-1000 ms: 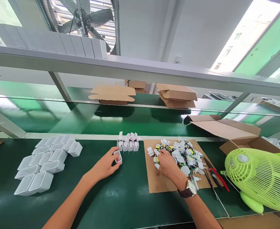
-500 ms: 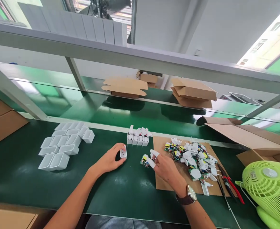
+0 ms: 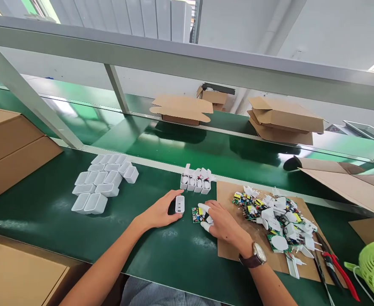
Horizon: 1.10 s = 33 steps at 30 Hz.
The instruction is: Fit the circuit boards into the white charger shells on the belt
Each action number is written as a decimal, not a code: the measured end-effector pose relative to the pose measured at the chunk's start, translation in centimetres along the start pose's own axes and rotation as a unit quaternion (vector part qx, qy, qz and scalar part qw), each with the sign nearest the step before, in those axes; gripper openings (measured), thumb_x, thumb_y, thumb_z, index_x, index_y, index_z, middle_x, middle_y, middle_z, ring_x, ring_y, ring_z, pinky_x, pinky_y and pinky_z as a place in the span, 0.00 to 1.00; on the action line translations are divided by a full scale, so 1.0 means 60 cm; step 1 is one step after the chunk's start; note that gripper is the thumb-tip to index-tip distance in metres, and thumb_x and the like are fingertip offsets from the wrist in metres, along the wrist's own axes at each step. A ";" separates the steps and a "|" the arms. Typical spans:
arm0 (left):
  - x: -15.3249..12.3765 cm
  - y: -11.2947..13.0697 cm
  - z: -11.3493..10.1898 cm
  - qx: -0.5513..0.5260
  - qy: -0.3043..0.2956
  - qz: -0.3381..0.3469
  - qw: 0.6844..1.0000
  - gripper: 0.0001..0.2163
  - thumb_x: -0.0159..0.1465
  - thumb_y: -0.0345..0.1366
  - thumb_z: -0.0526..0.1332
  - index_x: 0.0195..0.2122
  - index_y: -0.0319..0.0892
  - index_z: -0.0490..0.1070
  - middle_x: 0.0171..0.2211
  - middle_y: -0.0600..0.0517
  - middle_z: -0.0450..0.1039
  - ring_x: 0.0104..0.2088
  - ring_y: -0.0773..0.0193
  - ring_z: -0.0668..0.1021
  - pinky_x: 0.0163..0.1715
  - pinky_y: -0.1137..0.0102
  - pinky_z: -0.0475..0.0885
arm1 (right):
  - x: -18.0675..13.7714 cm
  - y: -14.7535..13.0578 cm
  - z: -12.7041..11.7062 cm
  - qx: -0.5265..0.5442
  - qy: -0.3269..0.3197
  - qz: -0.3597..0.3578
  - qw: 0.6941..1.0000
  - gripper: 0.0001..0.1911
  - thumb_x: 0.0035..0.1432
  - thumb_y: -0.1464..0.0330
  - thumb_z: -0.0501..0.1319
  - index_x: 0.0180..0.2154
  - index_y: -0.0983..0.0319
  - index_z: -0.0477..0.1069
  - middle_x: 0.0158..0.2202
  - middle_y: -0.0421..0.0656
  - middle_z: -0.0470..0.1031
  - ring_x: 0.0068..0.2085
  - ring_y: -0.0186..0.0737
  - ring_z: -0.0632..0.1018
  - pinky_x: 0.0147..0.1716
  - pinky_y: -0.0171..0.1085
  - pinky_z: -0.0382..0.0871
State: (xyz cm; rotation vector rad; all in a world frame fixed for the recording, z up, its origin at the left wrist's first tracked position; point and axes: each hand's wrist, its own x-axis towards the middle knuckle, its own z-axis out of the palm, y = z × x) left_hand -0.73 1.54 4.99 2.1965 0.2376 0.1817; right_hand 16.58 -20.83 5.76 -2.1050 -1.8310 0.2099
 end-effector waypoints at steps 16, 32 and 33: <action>0.014 -0.016 0.057 -0.020 0.098 0.100 0.990 0.35 0.63 0.37 0.69 0.68 0.49 0.55 0.58 0.44 0.73 0.57 0.53 0.77 0.60 0.52 0.73 | -0.001 -0.027 0.016 0.104 0.249 -0.038 0.962 0.32 0.66 0.73 0.61 0.67 0.53 0.57 0.57 0.52 0.74 0.56 0.52 0.78 0.53 0.52 0.79; 0.017 -0.005 0.053 0.032 0.093 0.160 0.982 0.31 0.64 0.36 0.69 0.66 0.49 0.59 0.59 0.43 0.74 0.61 0.51 0.73 0.60 0.50 0.73 | 0.000 -0.043 0.027 0.053 0.224 -0.053 0.972 0.34 0.68 0.74 0.56 0.72 0.61 0.49 0.56 0.57 0.74 0.55 0.55 0.78 0.48 0.52 0.83; 0.017 -0.007 0.053 0.032 0.092 0.157 0.983 0.30 0.64 0.36 0.69 0.65 0.49 0.60 0.60 0.43 0.73 0.62 0.50 0.73 0.60 0.50 0.73 | 0.000 -0.043 0.029 0.053 0.221 -0.050 0.973 0.35 0.67 0.75 0.56 0.71 0.61 0.49 0.56 0.57 0.74 0.55 0.55 0.78 0.48 0.53 0.82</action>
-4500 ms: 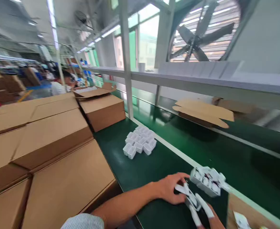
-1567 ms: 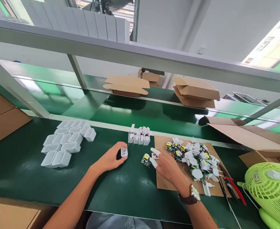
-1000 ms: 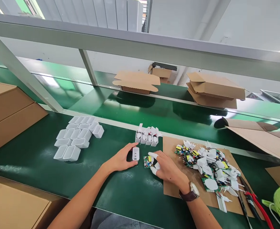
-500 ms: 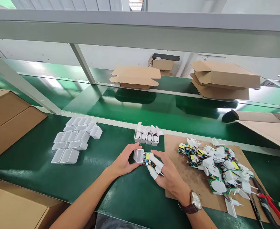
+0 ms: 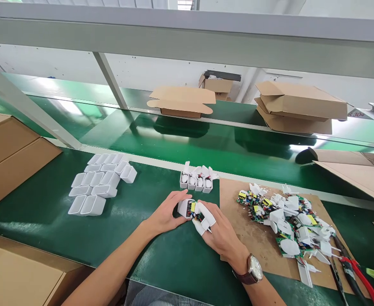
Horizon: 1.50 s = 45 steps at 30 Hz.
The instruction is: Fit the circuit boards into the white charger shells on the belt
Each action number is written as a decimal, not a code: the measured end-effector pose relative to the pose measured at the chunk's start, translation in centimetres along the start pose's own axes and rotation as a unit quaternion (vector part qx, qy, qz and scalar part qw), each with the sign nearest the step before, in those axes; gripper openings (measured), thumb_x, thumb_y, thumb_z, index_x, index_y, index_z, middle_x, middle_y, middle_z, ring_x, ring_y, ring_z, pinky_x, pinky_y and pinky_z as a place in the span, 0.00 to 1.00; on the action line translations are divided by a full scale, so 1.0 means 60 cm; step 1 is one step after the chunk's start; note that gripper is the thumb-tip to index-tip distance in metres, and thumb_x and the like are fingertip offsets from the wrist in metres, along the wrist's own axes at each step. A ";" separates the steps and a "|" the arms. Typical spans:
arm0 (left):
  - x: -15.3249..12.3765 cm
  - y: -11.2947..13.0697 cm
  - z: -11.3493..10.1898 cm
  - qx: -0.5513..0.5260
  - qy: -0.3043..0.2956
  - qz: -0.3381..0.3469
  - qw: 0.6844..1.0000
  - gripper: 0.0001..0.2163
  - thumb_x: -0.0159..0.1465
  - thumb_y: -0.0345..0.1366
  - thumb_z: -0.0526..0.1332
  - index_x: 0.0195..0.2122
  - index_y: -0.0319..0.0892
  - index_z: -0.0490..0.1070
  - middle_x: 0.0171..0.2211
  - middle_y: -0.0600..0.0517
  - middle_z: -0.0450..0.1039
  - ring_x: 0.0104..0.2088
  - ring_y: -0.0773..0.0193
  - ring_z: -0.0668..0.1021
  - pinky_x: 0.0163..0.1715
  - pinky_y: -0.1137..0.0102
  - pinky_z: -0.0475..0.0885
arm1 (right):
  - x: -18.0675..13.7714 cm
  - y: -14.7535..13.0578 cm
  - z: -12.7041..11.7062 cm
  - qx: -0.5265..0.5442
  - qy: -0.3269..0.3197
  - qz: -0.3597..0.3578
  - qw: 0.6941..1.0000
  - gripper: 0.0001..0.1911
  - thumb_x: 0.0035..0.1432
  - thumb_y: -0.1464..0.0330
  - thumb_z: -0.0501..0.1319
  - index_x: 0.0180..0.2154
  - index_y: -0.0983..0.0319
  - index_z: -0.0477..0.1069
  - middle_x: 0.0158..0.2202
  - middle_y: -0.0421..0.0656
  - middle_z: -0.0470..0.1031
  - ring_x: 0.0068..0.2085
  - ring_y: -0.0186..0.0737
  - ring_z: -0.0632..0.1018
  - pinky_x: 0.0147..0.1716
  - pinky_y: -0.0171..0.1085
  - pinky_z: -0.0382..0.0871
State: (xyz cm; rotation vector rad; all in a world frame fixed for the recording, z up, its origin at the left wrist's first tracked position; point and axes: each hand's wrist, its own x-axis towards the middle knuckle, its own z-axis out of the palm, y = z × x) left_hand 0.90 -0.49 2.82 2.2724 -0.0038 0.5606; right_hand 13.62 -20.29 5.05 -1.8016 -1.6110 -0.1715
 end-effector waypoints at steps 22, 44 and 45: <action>0.002 -0.002 0.002 0.005 -0.014 -0.015 1.000 0.32 0.62 0.37 0.71 0.66 0.50 0.60 0.60 0.43 0.73 0.61 0.49 0.73 0.60 0.49 0.73 | 0.004 0.002 -0.004 -0.014 -0.011 -0.001 1.000 0.36 0.66 0.75 0.56 0.72 0.62 0.46 0.55 0.58 0.74 0.54 0.56 0.77 0.45 0.53 0.82; 0.002 -0.001 0.012 -0.014 -0.012 -0.006 1.000 0.35 0.63 0.32 0.69 0.68 0.51 0.56 0.59 0.45 0.74 0.60 0.52 0.73 0.60 0.51 0.74 | -0.002 0.006 -0.003 0.002 -0.044 0.008 0.999 0.37 0.66 0.77 0.55 0.72 0.61 0.46 0.58 0.56 0.71 0.56 0.56 0.75 0.49 0.54 0.81; 0.002 -0.001 0.013 -0.016 -0.014 -0.002 1.000 0.35 0.63 0.31 0.69 0.68 0.51 0.56 0.59 0.46 0.74 0.60 0.52 0.73 0.60 0.51 0.74 | -0.002 0.006 -0.002 0.002 -0.048 0.008 0.999 0.37 0.66 0.77 0.55 0.72 0.61 0.47 0.58 0.56 0.71 0.56 0.56 0.75 0.49 0.54 0.81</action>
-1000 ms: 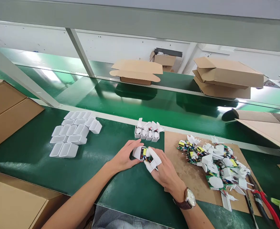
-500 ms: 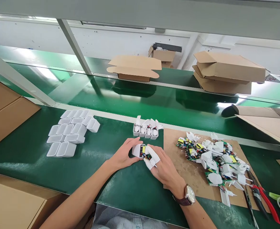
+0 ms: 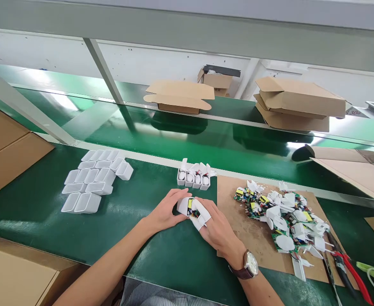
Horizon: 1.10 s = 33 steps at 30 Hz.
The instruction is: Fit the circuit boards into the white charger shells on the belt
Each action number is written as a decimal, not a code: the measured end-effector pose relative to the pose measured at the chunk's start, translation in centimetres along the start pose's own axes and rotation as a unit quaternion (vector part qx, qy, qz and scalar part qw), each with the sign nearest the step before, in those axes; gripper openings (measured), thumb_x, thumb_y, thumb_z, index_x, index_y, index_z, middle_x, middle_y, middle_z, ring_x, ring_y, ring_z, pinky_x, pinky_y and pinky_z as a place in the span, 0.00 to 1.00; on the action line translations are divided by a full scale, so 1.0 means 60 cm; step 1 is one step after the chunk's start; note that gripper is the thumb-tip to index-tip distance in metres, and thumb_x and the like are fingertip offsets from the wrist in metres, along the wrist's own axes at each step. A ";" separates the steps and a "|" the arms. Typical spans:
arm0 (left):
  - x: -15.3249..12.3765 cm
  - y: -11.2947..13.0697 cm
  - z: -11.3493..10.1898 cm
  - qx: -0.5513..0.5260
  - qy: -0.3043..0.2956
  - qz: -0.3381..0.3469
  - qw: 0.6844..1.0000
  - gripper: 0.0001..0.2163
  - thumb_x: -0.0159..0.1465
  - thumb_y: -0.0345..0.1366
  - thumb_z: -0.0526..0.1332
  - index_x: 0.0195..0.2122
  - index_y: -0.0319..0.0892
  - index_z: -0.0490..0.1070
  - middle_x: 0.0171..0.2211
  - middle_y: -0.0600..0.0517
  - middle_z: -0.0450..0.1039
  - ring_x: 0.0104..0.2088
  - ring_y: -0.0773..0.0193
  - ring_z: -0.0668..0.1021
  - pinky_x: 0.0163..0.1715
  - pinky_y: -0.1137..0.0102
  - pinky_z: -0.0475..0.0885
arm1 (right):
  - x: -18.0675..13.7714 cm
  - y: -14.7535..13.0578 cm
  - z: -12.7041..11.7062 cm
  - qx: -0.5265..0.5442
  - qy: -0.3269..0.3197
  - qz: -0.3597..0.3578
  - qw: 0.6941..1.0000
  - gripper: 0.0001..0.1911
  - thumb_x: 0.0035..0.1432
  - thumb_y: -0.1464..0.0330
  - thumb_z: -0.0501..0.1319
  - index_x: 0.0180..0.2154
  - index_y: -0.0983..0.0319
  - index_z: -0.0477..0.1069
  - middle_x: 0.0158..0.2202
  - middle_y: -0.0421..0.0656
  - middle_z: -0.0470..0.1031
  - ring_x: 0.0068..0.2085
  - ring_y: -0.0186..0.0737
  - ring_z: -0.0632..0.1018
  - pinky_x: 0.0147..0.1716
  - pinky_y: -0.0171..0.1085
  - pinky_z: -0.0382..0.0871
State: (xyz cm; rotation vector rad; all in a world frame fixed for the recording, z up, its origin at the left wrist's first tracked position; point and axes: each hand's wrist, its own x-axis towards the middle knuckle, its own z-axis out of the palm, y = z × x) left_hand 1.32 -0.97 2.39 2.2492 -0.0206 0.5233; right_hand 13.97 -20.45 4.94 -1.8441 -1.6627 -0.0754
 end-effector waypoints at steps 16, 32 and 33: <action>-0.004 0.003 0.002 0.031 0.019 -0.002 0.999 0.37 0.63 0.33 0.69 0.70 0.51 0.53 0.58 0.44 0.74 0.60 0.50 0.74 0.57 0.51 0.76 | 0.005 -0.003 -0.015 0.006 0.025 0.005 1.000 0.35 0.66 0.74 0.58 0.71 0.58 0.50 0.56 0.55 0.74 0.54 0.55 0.78 0.48 0.53 0.82; 0.000 0.005 -0.001 0.011 0.020 -0.003 1.000 0.33 0.61 0.34 0.72 0.65 0.50 0.61 0.58 0.43 0.74 0.61 0.49 0.74 0.60 0.48 0.73 | 0.003 -0.001 -0.020 0.029 0.028 0.001 0.999 0.34 0.69 0.73 0.58 0.71 0.56 0.50 0.57 0.53 0.75 0.56 0.51 0.78 0.50 0.50 0.82; 0.000 0.005 -0.001 0.011 0.020 -0.005 1.000 0.33 0.61 0.34 0.72 0.65 0.50 0.60 0.58 0.43 0.74 0.61 0.49 0.74 0.61 0.48 0.73 | 0.003 -0.001 -0.020 0.027 0.027 0.001 0.999 0.34 0.68 0.73 0.58 0.71 0.56 0.50 0.57 0.53 0.75 0.56 0.51 0.78 0.50 0.50 0.82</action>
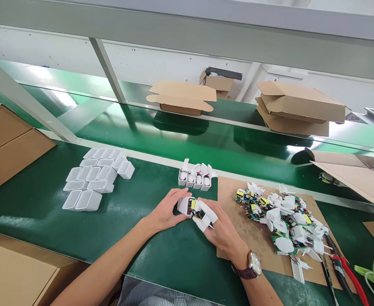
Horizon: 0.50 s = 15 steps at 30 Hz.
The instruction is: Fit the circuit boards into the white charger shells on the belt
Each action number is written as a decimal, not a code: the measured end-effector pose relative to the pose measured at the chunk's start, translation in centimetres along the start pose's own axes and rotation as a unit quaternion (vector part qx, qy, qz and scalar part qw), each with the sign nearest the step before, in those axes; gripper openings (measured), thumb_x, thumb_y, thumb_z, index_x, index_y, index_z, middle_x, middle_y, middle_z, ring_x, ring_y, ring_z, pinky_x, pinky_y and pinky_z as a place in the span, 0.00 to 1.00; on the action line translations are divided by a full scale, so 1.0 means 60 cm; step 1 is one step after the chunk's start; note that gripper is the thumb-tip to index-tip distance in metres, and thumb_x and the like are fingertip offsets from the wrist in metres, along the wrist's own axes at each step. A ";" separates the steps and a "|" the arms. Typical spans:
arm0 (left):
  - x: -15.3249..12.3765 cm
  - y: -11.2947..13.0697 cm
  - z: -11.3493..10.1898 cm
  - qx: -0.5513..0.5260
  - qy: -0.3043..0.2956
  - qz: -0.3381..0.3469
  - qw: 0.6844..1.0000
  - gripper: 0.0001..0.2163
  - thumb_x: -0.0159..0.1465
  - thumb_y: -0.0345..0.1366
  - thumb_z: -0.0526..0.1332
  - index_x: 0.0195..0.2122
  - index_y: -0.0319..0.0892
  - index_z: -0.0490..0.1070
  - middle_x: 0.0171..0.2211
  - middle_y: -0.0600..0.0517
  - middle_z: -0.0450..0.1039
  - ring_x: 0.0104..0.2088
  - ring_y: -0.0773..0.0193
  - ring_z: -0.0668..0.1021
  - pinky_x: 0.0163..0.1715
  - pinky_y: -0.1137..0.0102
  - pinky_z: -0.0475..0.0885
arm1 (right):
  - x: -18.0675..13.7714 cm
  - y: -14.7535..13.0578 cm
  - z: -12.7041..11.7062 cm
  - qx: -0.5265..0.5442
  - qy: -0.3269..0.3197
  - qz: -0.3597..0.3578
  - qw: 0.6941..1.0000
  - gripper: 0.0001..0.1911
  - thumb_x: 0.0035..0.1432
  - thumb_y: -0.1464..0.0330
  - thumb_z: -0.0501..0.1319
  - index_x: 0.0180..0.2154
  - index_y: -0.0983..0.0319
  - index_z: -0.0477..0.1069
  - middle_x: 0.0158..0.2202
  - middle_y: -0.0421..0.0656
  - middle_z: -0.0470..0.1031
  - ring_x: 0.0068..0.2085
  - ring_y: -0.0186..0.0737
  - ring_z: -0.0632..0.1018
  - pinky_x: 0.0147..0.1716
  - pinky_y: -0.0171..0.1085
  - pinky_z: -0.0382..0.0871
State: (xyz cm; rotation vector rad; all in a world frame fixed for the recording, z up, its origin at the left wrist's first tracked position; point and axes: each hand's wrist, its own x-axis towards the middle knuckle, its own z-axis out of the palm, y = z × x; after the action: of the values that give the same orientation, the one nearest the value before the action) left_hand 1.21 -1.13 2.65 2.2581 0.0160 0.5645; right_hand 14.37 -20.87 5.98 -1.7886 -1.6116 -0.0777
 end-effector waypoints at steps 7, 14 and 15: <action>-0.002 -0.002 0.000 -0.004 -0.001 -0.003 1.000 0.31 0.62 0.34 0.71 0.64 0.50 0.61 0.58 0.44 0.74 0.62 0.49 0.73 0.60 0.49 0.74 | 0.002 0.001 0.002 -0.001 0.011 -0.005 1.000 0.35 0.68 0.73 0.59 0.71 0.55 0.50 0.57 0.53 0.74 0.55 0.52 0.78 0.50 0.51 0.81; 0.000 -0.001 -0.003 0.000 0.006 0.017 1.000 0.32 0.63 0.36 0.70 0.66 0.51 0.59 0.59 0.44 0.73 0.59 0.50 0.75 0.58 0.50 0.75 | 0.005 -0.004 -0.005 0.006 0.002 -0.007 1.000 0.33 0.70 0.72 0.57 0.71 0.55 0.48 0.58 0.54 0.73 0.58 0.53 0.76 0.51 0.53 0.81; 0.000 -0.001 -0.003 0.000 0.007 0.020 1.000 0.33 0.63 0.36 0.70 0.67 0.51 0.59 0.59 0.44 0.74 0.59 0.50 0.75 0.58 0.51 0.75 | 0.005 -0.005 -0.005 0.006 0.002 -0.008 1.000 0.34 0.70 0.72 0.57 0.71 0.55 0.47 0.58 0.54 0.73 0.57 0.53 0.76 0.51 0.53 0.81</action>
State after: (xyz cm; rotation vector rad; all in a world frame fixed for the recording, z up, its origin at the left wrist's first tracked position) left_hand 1.15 -0.99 2.71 2.2578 -0.0225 0.6024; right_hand 14.32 -20.78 6.50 -1.7660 -1.6202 -0.0775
